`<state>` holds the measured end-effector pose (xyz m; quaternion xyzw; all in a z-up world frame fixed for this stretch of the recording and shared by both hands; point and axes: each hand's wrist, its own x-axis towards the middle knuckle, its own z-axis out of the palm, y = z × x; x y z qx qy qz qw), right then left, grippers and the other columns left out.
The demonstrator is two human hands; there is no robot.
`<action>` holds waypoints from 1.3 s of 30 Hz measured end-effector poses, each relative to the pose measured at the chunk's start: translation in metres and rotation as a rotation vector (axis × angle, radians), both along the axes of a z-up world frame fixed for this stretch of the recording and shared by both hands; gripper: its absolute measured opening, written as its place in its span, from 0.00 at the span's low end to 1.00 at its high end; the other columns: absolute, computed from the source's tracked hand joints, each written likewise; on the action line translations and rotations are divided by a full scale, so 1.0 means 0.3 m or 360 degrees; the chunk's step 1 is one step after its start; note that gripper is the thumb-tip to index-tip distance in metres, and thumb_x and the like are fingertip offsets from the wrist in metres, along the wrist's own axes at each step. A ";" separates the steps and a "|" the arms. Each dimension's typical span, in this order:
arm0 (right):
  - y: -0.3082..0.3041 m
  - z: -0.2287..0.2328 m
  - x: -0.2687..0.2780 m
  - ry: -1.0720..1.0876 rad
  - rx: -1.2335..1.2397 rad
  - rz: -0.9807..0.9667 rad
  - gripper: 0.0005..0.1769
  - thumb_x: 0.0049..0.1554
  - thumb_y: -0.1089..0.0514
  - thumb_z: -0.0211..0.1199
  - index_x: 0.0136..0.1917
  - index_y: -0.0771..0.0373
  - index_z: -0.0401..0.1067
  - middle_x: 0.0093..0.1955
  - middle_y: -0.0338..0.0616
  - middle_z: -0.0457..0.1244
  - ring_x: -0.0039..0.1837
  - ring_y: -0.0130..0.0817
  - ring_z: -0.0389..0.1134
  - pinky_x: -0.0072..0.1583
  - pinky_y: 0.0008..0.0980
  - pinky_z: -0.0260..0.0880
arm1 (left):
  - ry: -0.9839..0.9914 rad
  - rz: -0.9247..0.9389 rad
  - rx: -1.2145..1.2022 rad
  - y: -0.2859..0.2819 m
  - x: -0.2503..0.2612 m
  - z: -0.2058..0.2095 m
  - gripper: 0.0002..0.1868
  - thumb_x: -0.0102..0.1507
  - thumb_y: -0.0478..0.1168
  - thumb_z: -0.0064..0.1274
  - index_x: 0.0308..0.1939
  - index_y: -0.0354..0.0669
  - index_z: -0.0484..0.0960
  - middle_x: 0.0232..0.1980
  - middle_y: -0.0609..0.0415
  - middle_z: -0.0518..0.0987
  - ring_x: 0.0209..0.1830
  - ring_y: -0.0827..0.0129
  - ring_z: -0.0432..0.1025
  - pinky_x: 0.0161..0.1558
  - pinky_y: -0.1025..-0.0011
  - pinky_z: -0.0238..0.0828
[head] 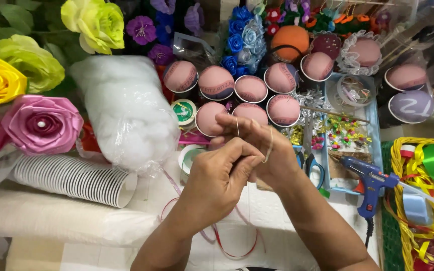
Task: Rolling and tying small green decorative leaves or stems using thread as part of a handicraft project.
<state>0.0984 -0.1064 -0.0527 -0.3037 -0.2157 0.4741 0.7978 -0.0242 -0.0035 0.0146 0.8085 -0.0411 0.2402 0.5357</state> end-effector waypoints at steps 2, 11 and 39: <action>0.031 0.028 0.067 0.0107 -0.0063 -0.0005 0.30 0.63 0.48 0.53 0.71 0.71 0.67 0.64 0.61 0.66 0.63 0.50 0.69 0.68 0.45 0.67 | 0.0029 -0.0005 0.0099 -0.010 -0.010 0.001 0.05 0.71 0.38 0.46 0.41 0.47 0.76 0.28 0.62 0.79 0.26 0.72 0.73 0.33 0.73 0.69; 0.194 0.001 0.307 0.0133 -0.0990 0.0202 0.08 0.62 0.57 0.52 0.41 0.58 0.68 0.30 0.39 0.57 0.29 0.33 0.59 0.32 0.26 0.61 | -0.0002 0.0004 0.0441 -0.111 0.030 -0.122 0.07 0.72 0.39 0.44 0.39 0.45 0.71 0.31 0.54 0.75 0.27 0.57 0.72 0.32 0.59 0.62; 0.244 0.085 0.321 -0.2479 -0.1916 0.0138 0.16 0.58 0.44 0.55 0.54 0.43 0.79 0.49 0.44 0.71 0.60 0.49 0.71 0.60 0.48 0.71 | 0.0881 0.0662 0.1074 0.082 0.170 -0.293 0.24 0.65 0.51 0.54 0.65 0.55 0.73 0.72 0.38 0.62 0.72 0.45 0.59 0.51 0.49 0.77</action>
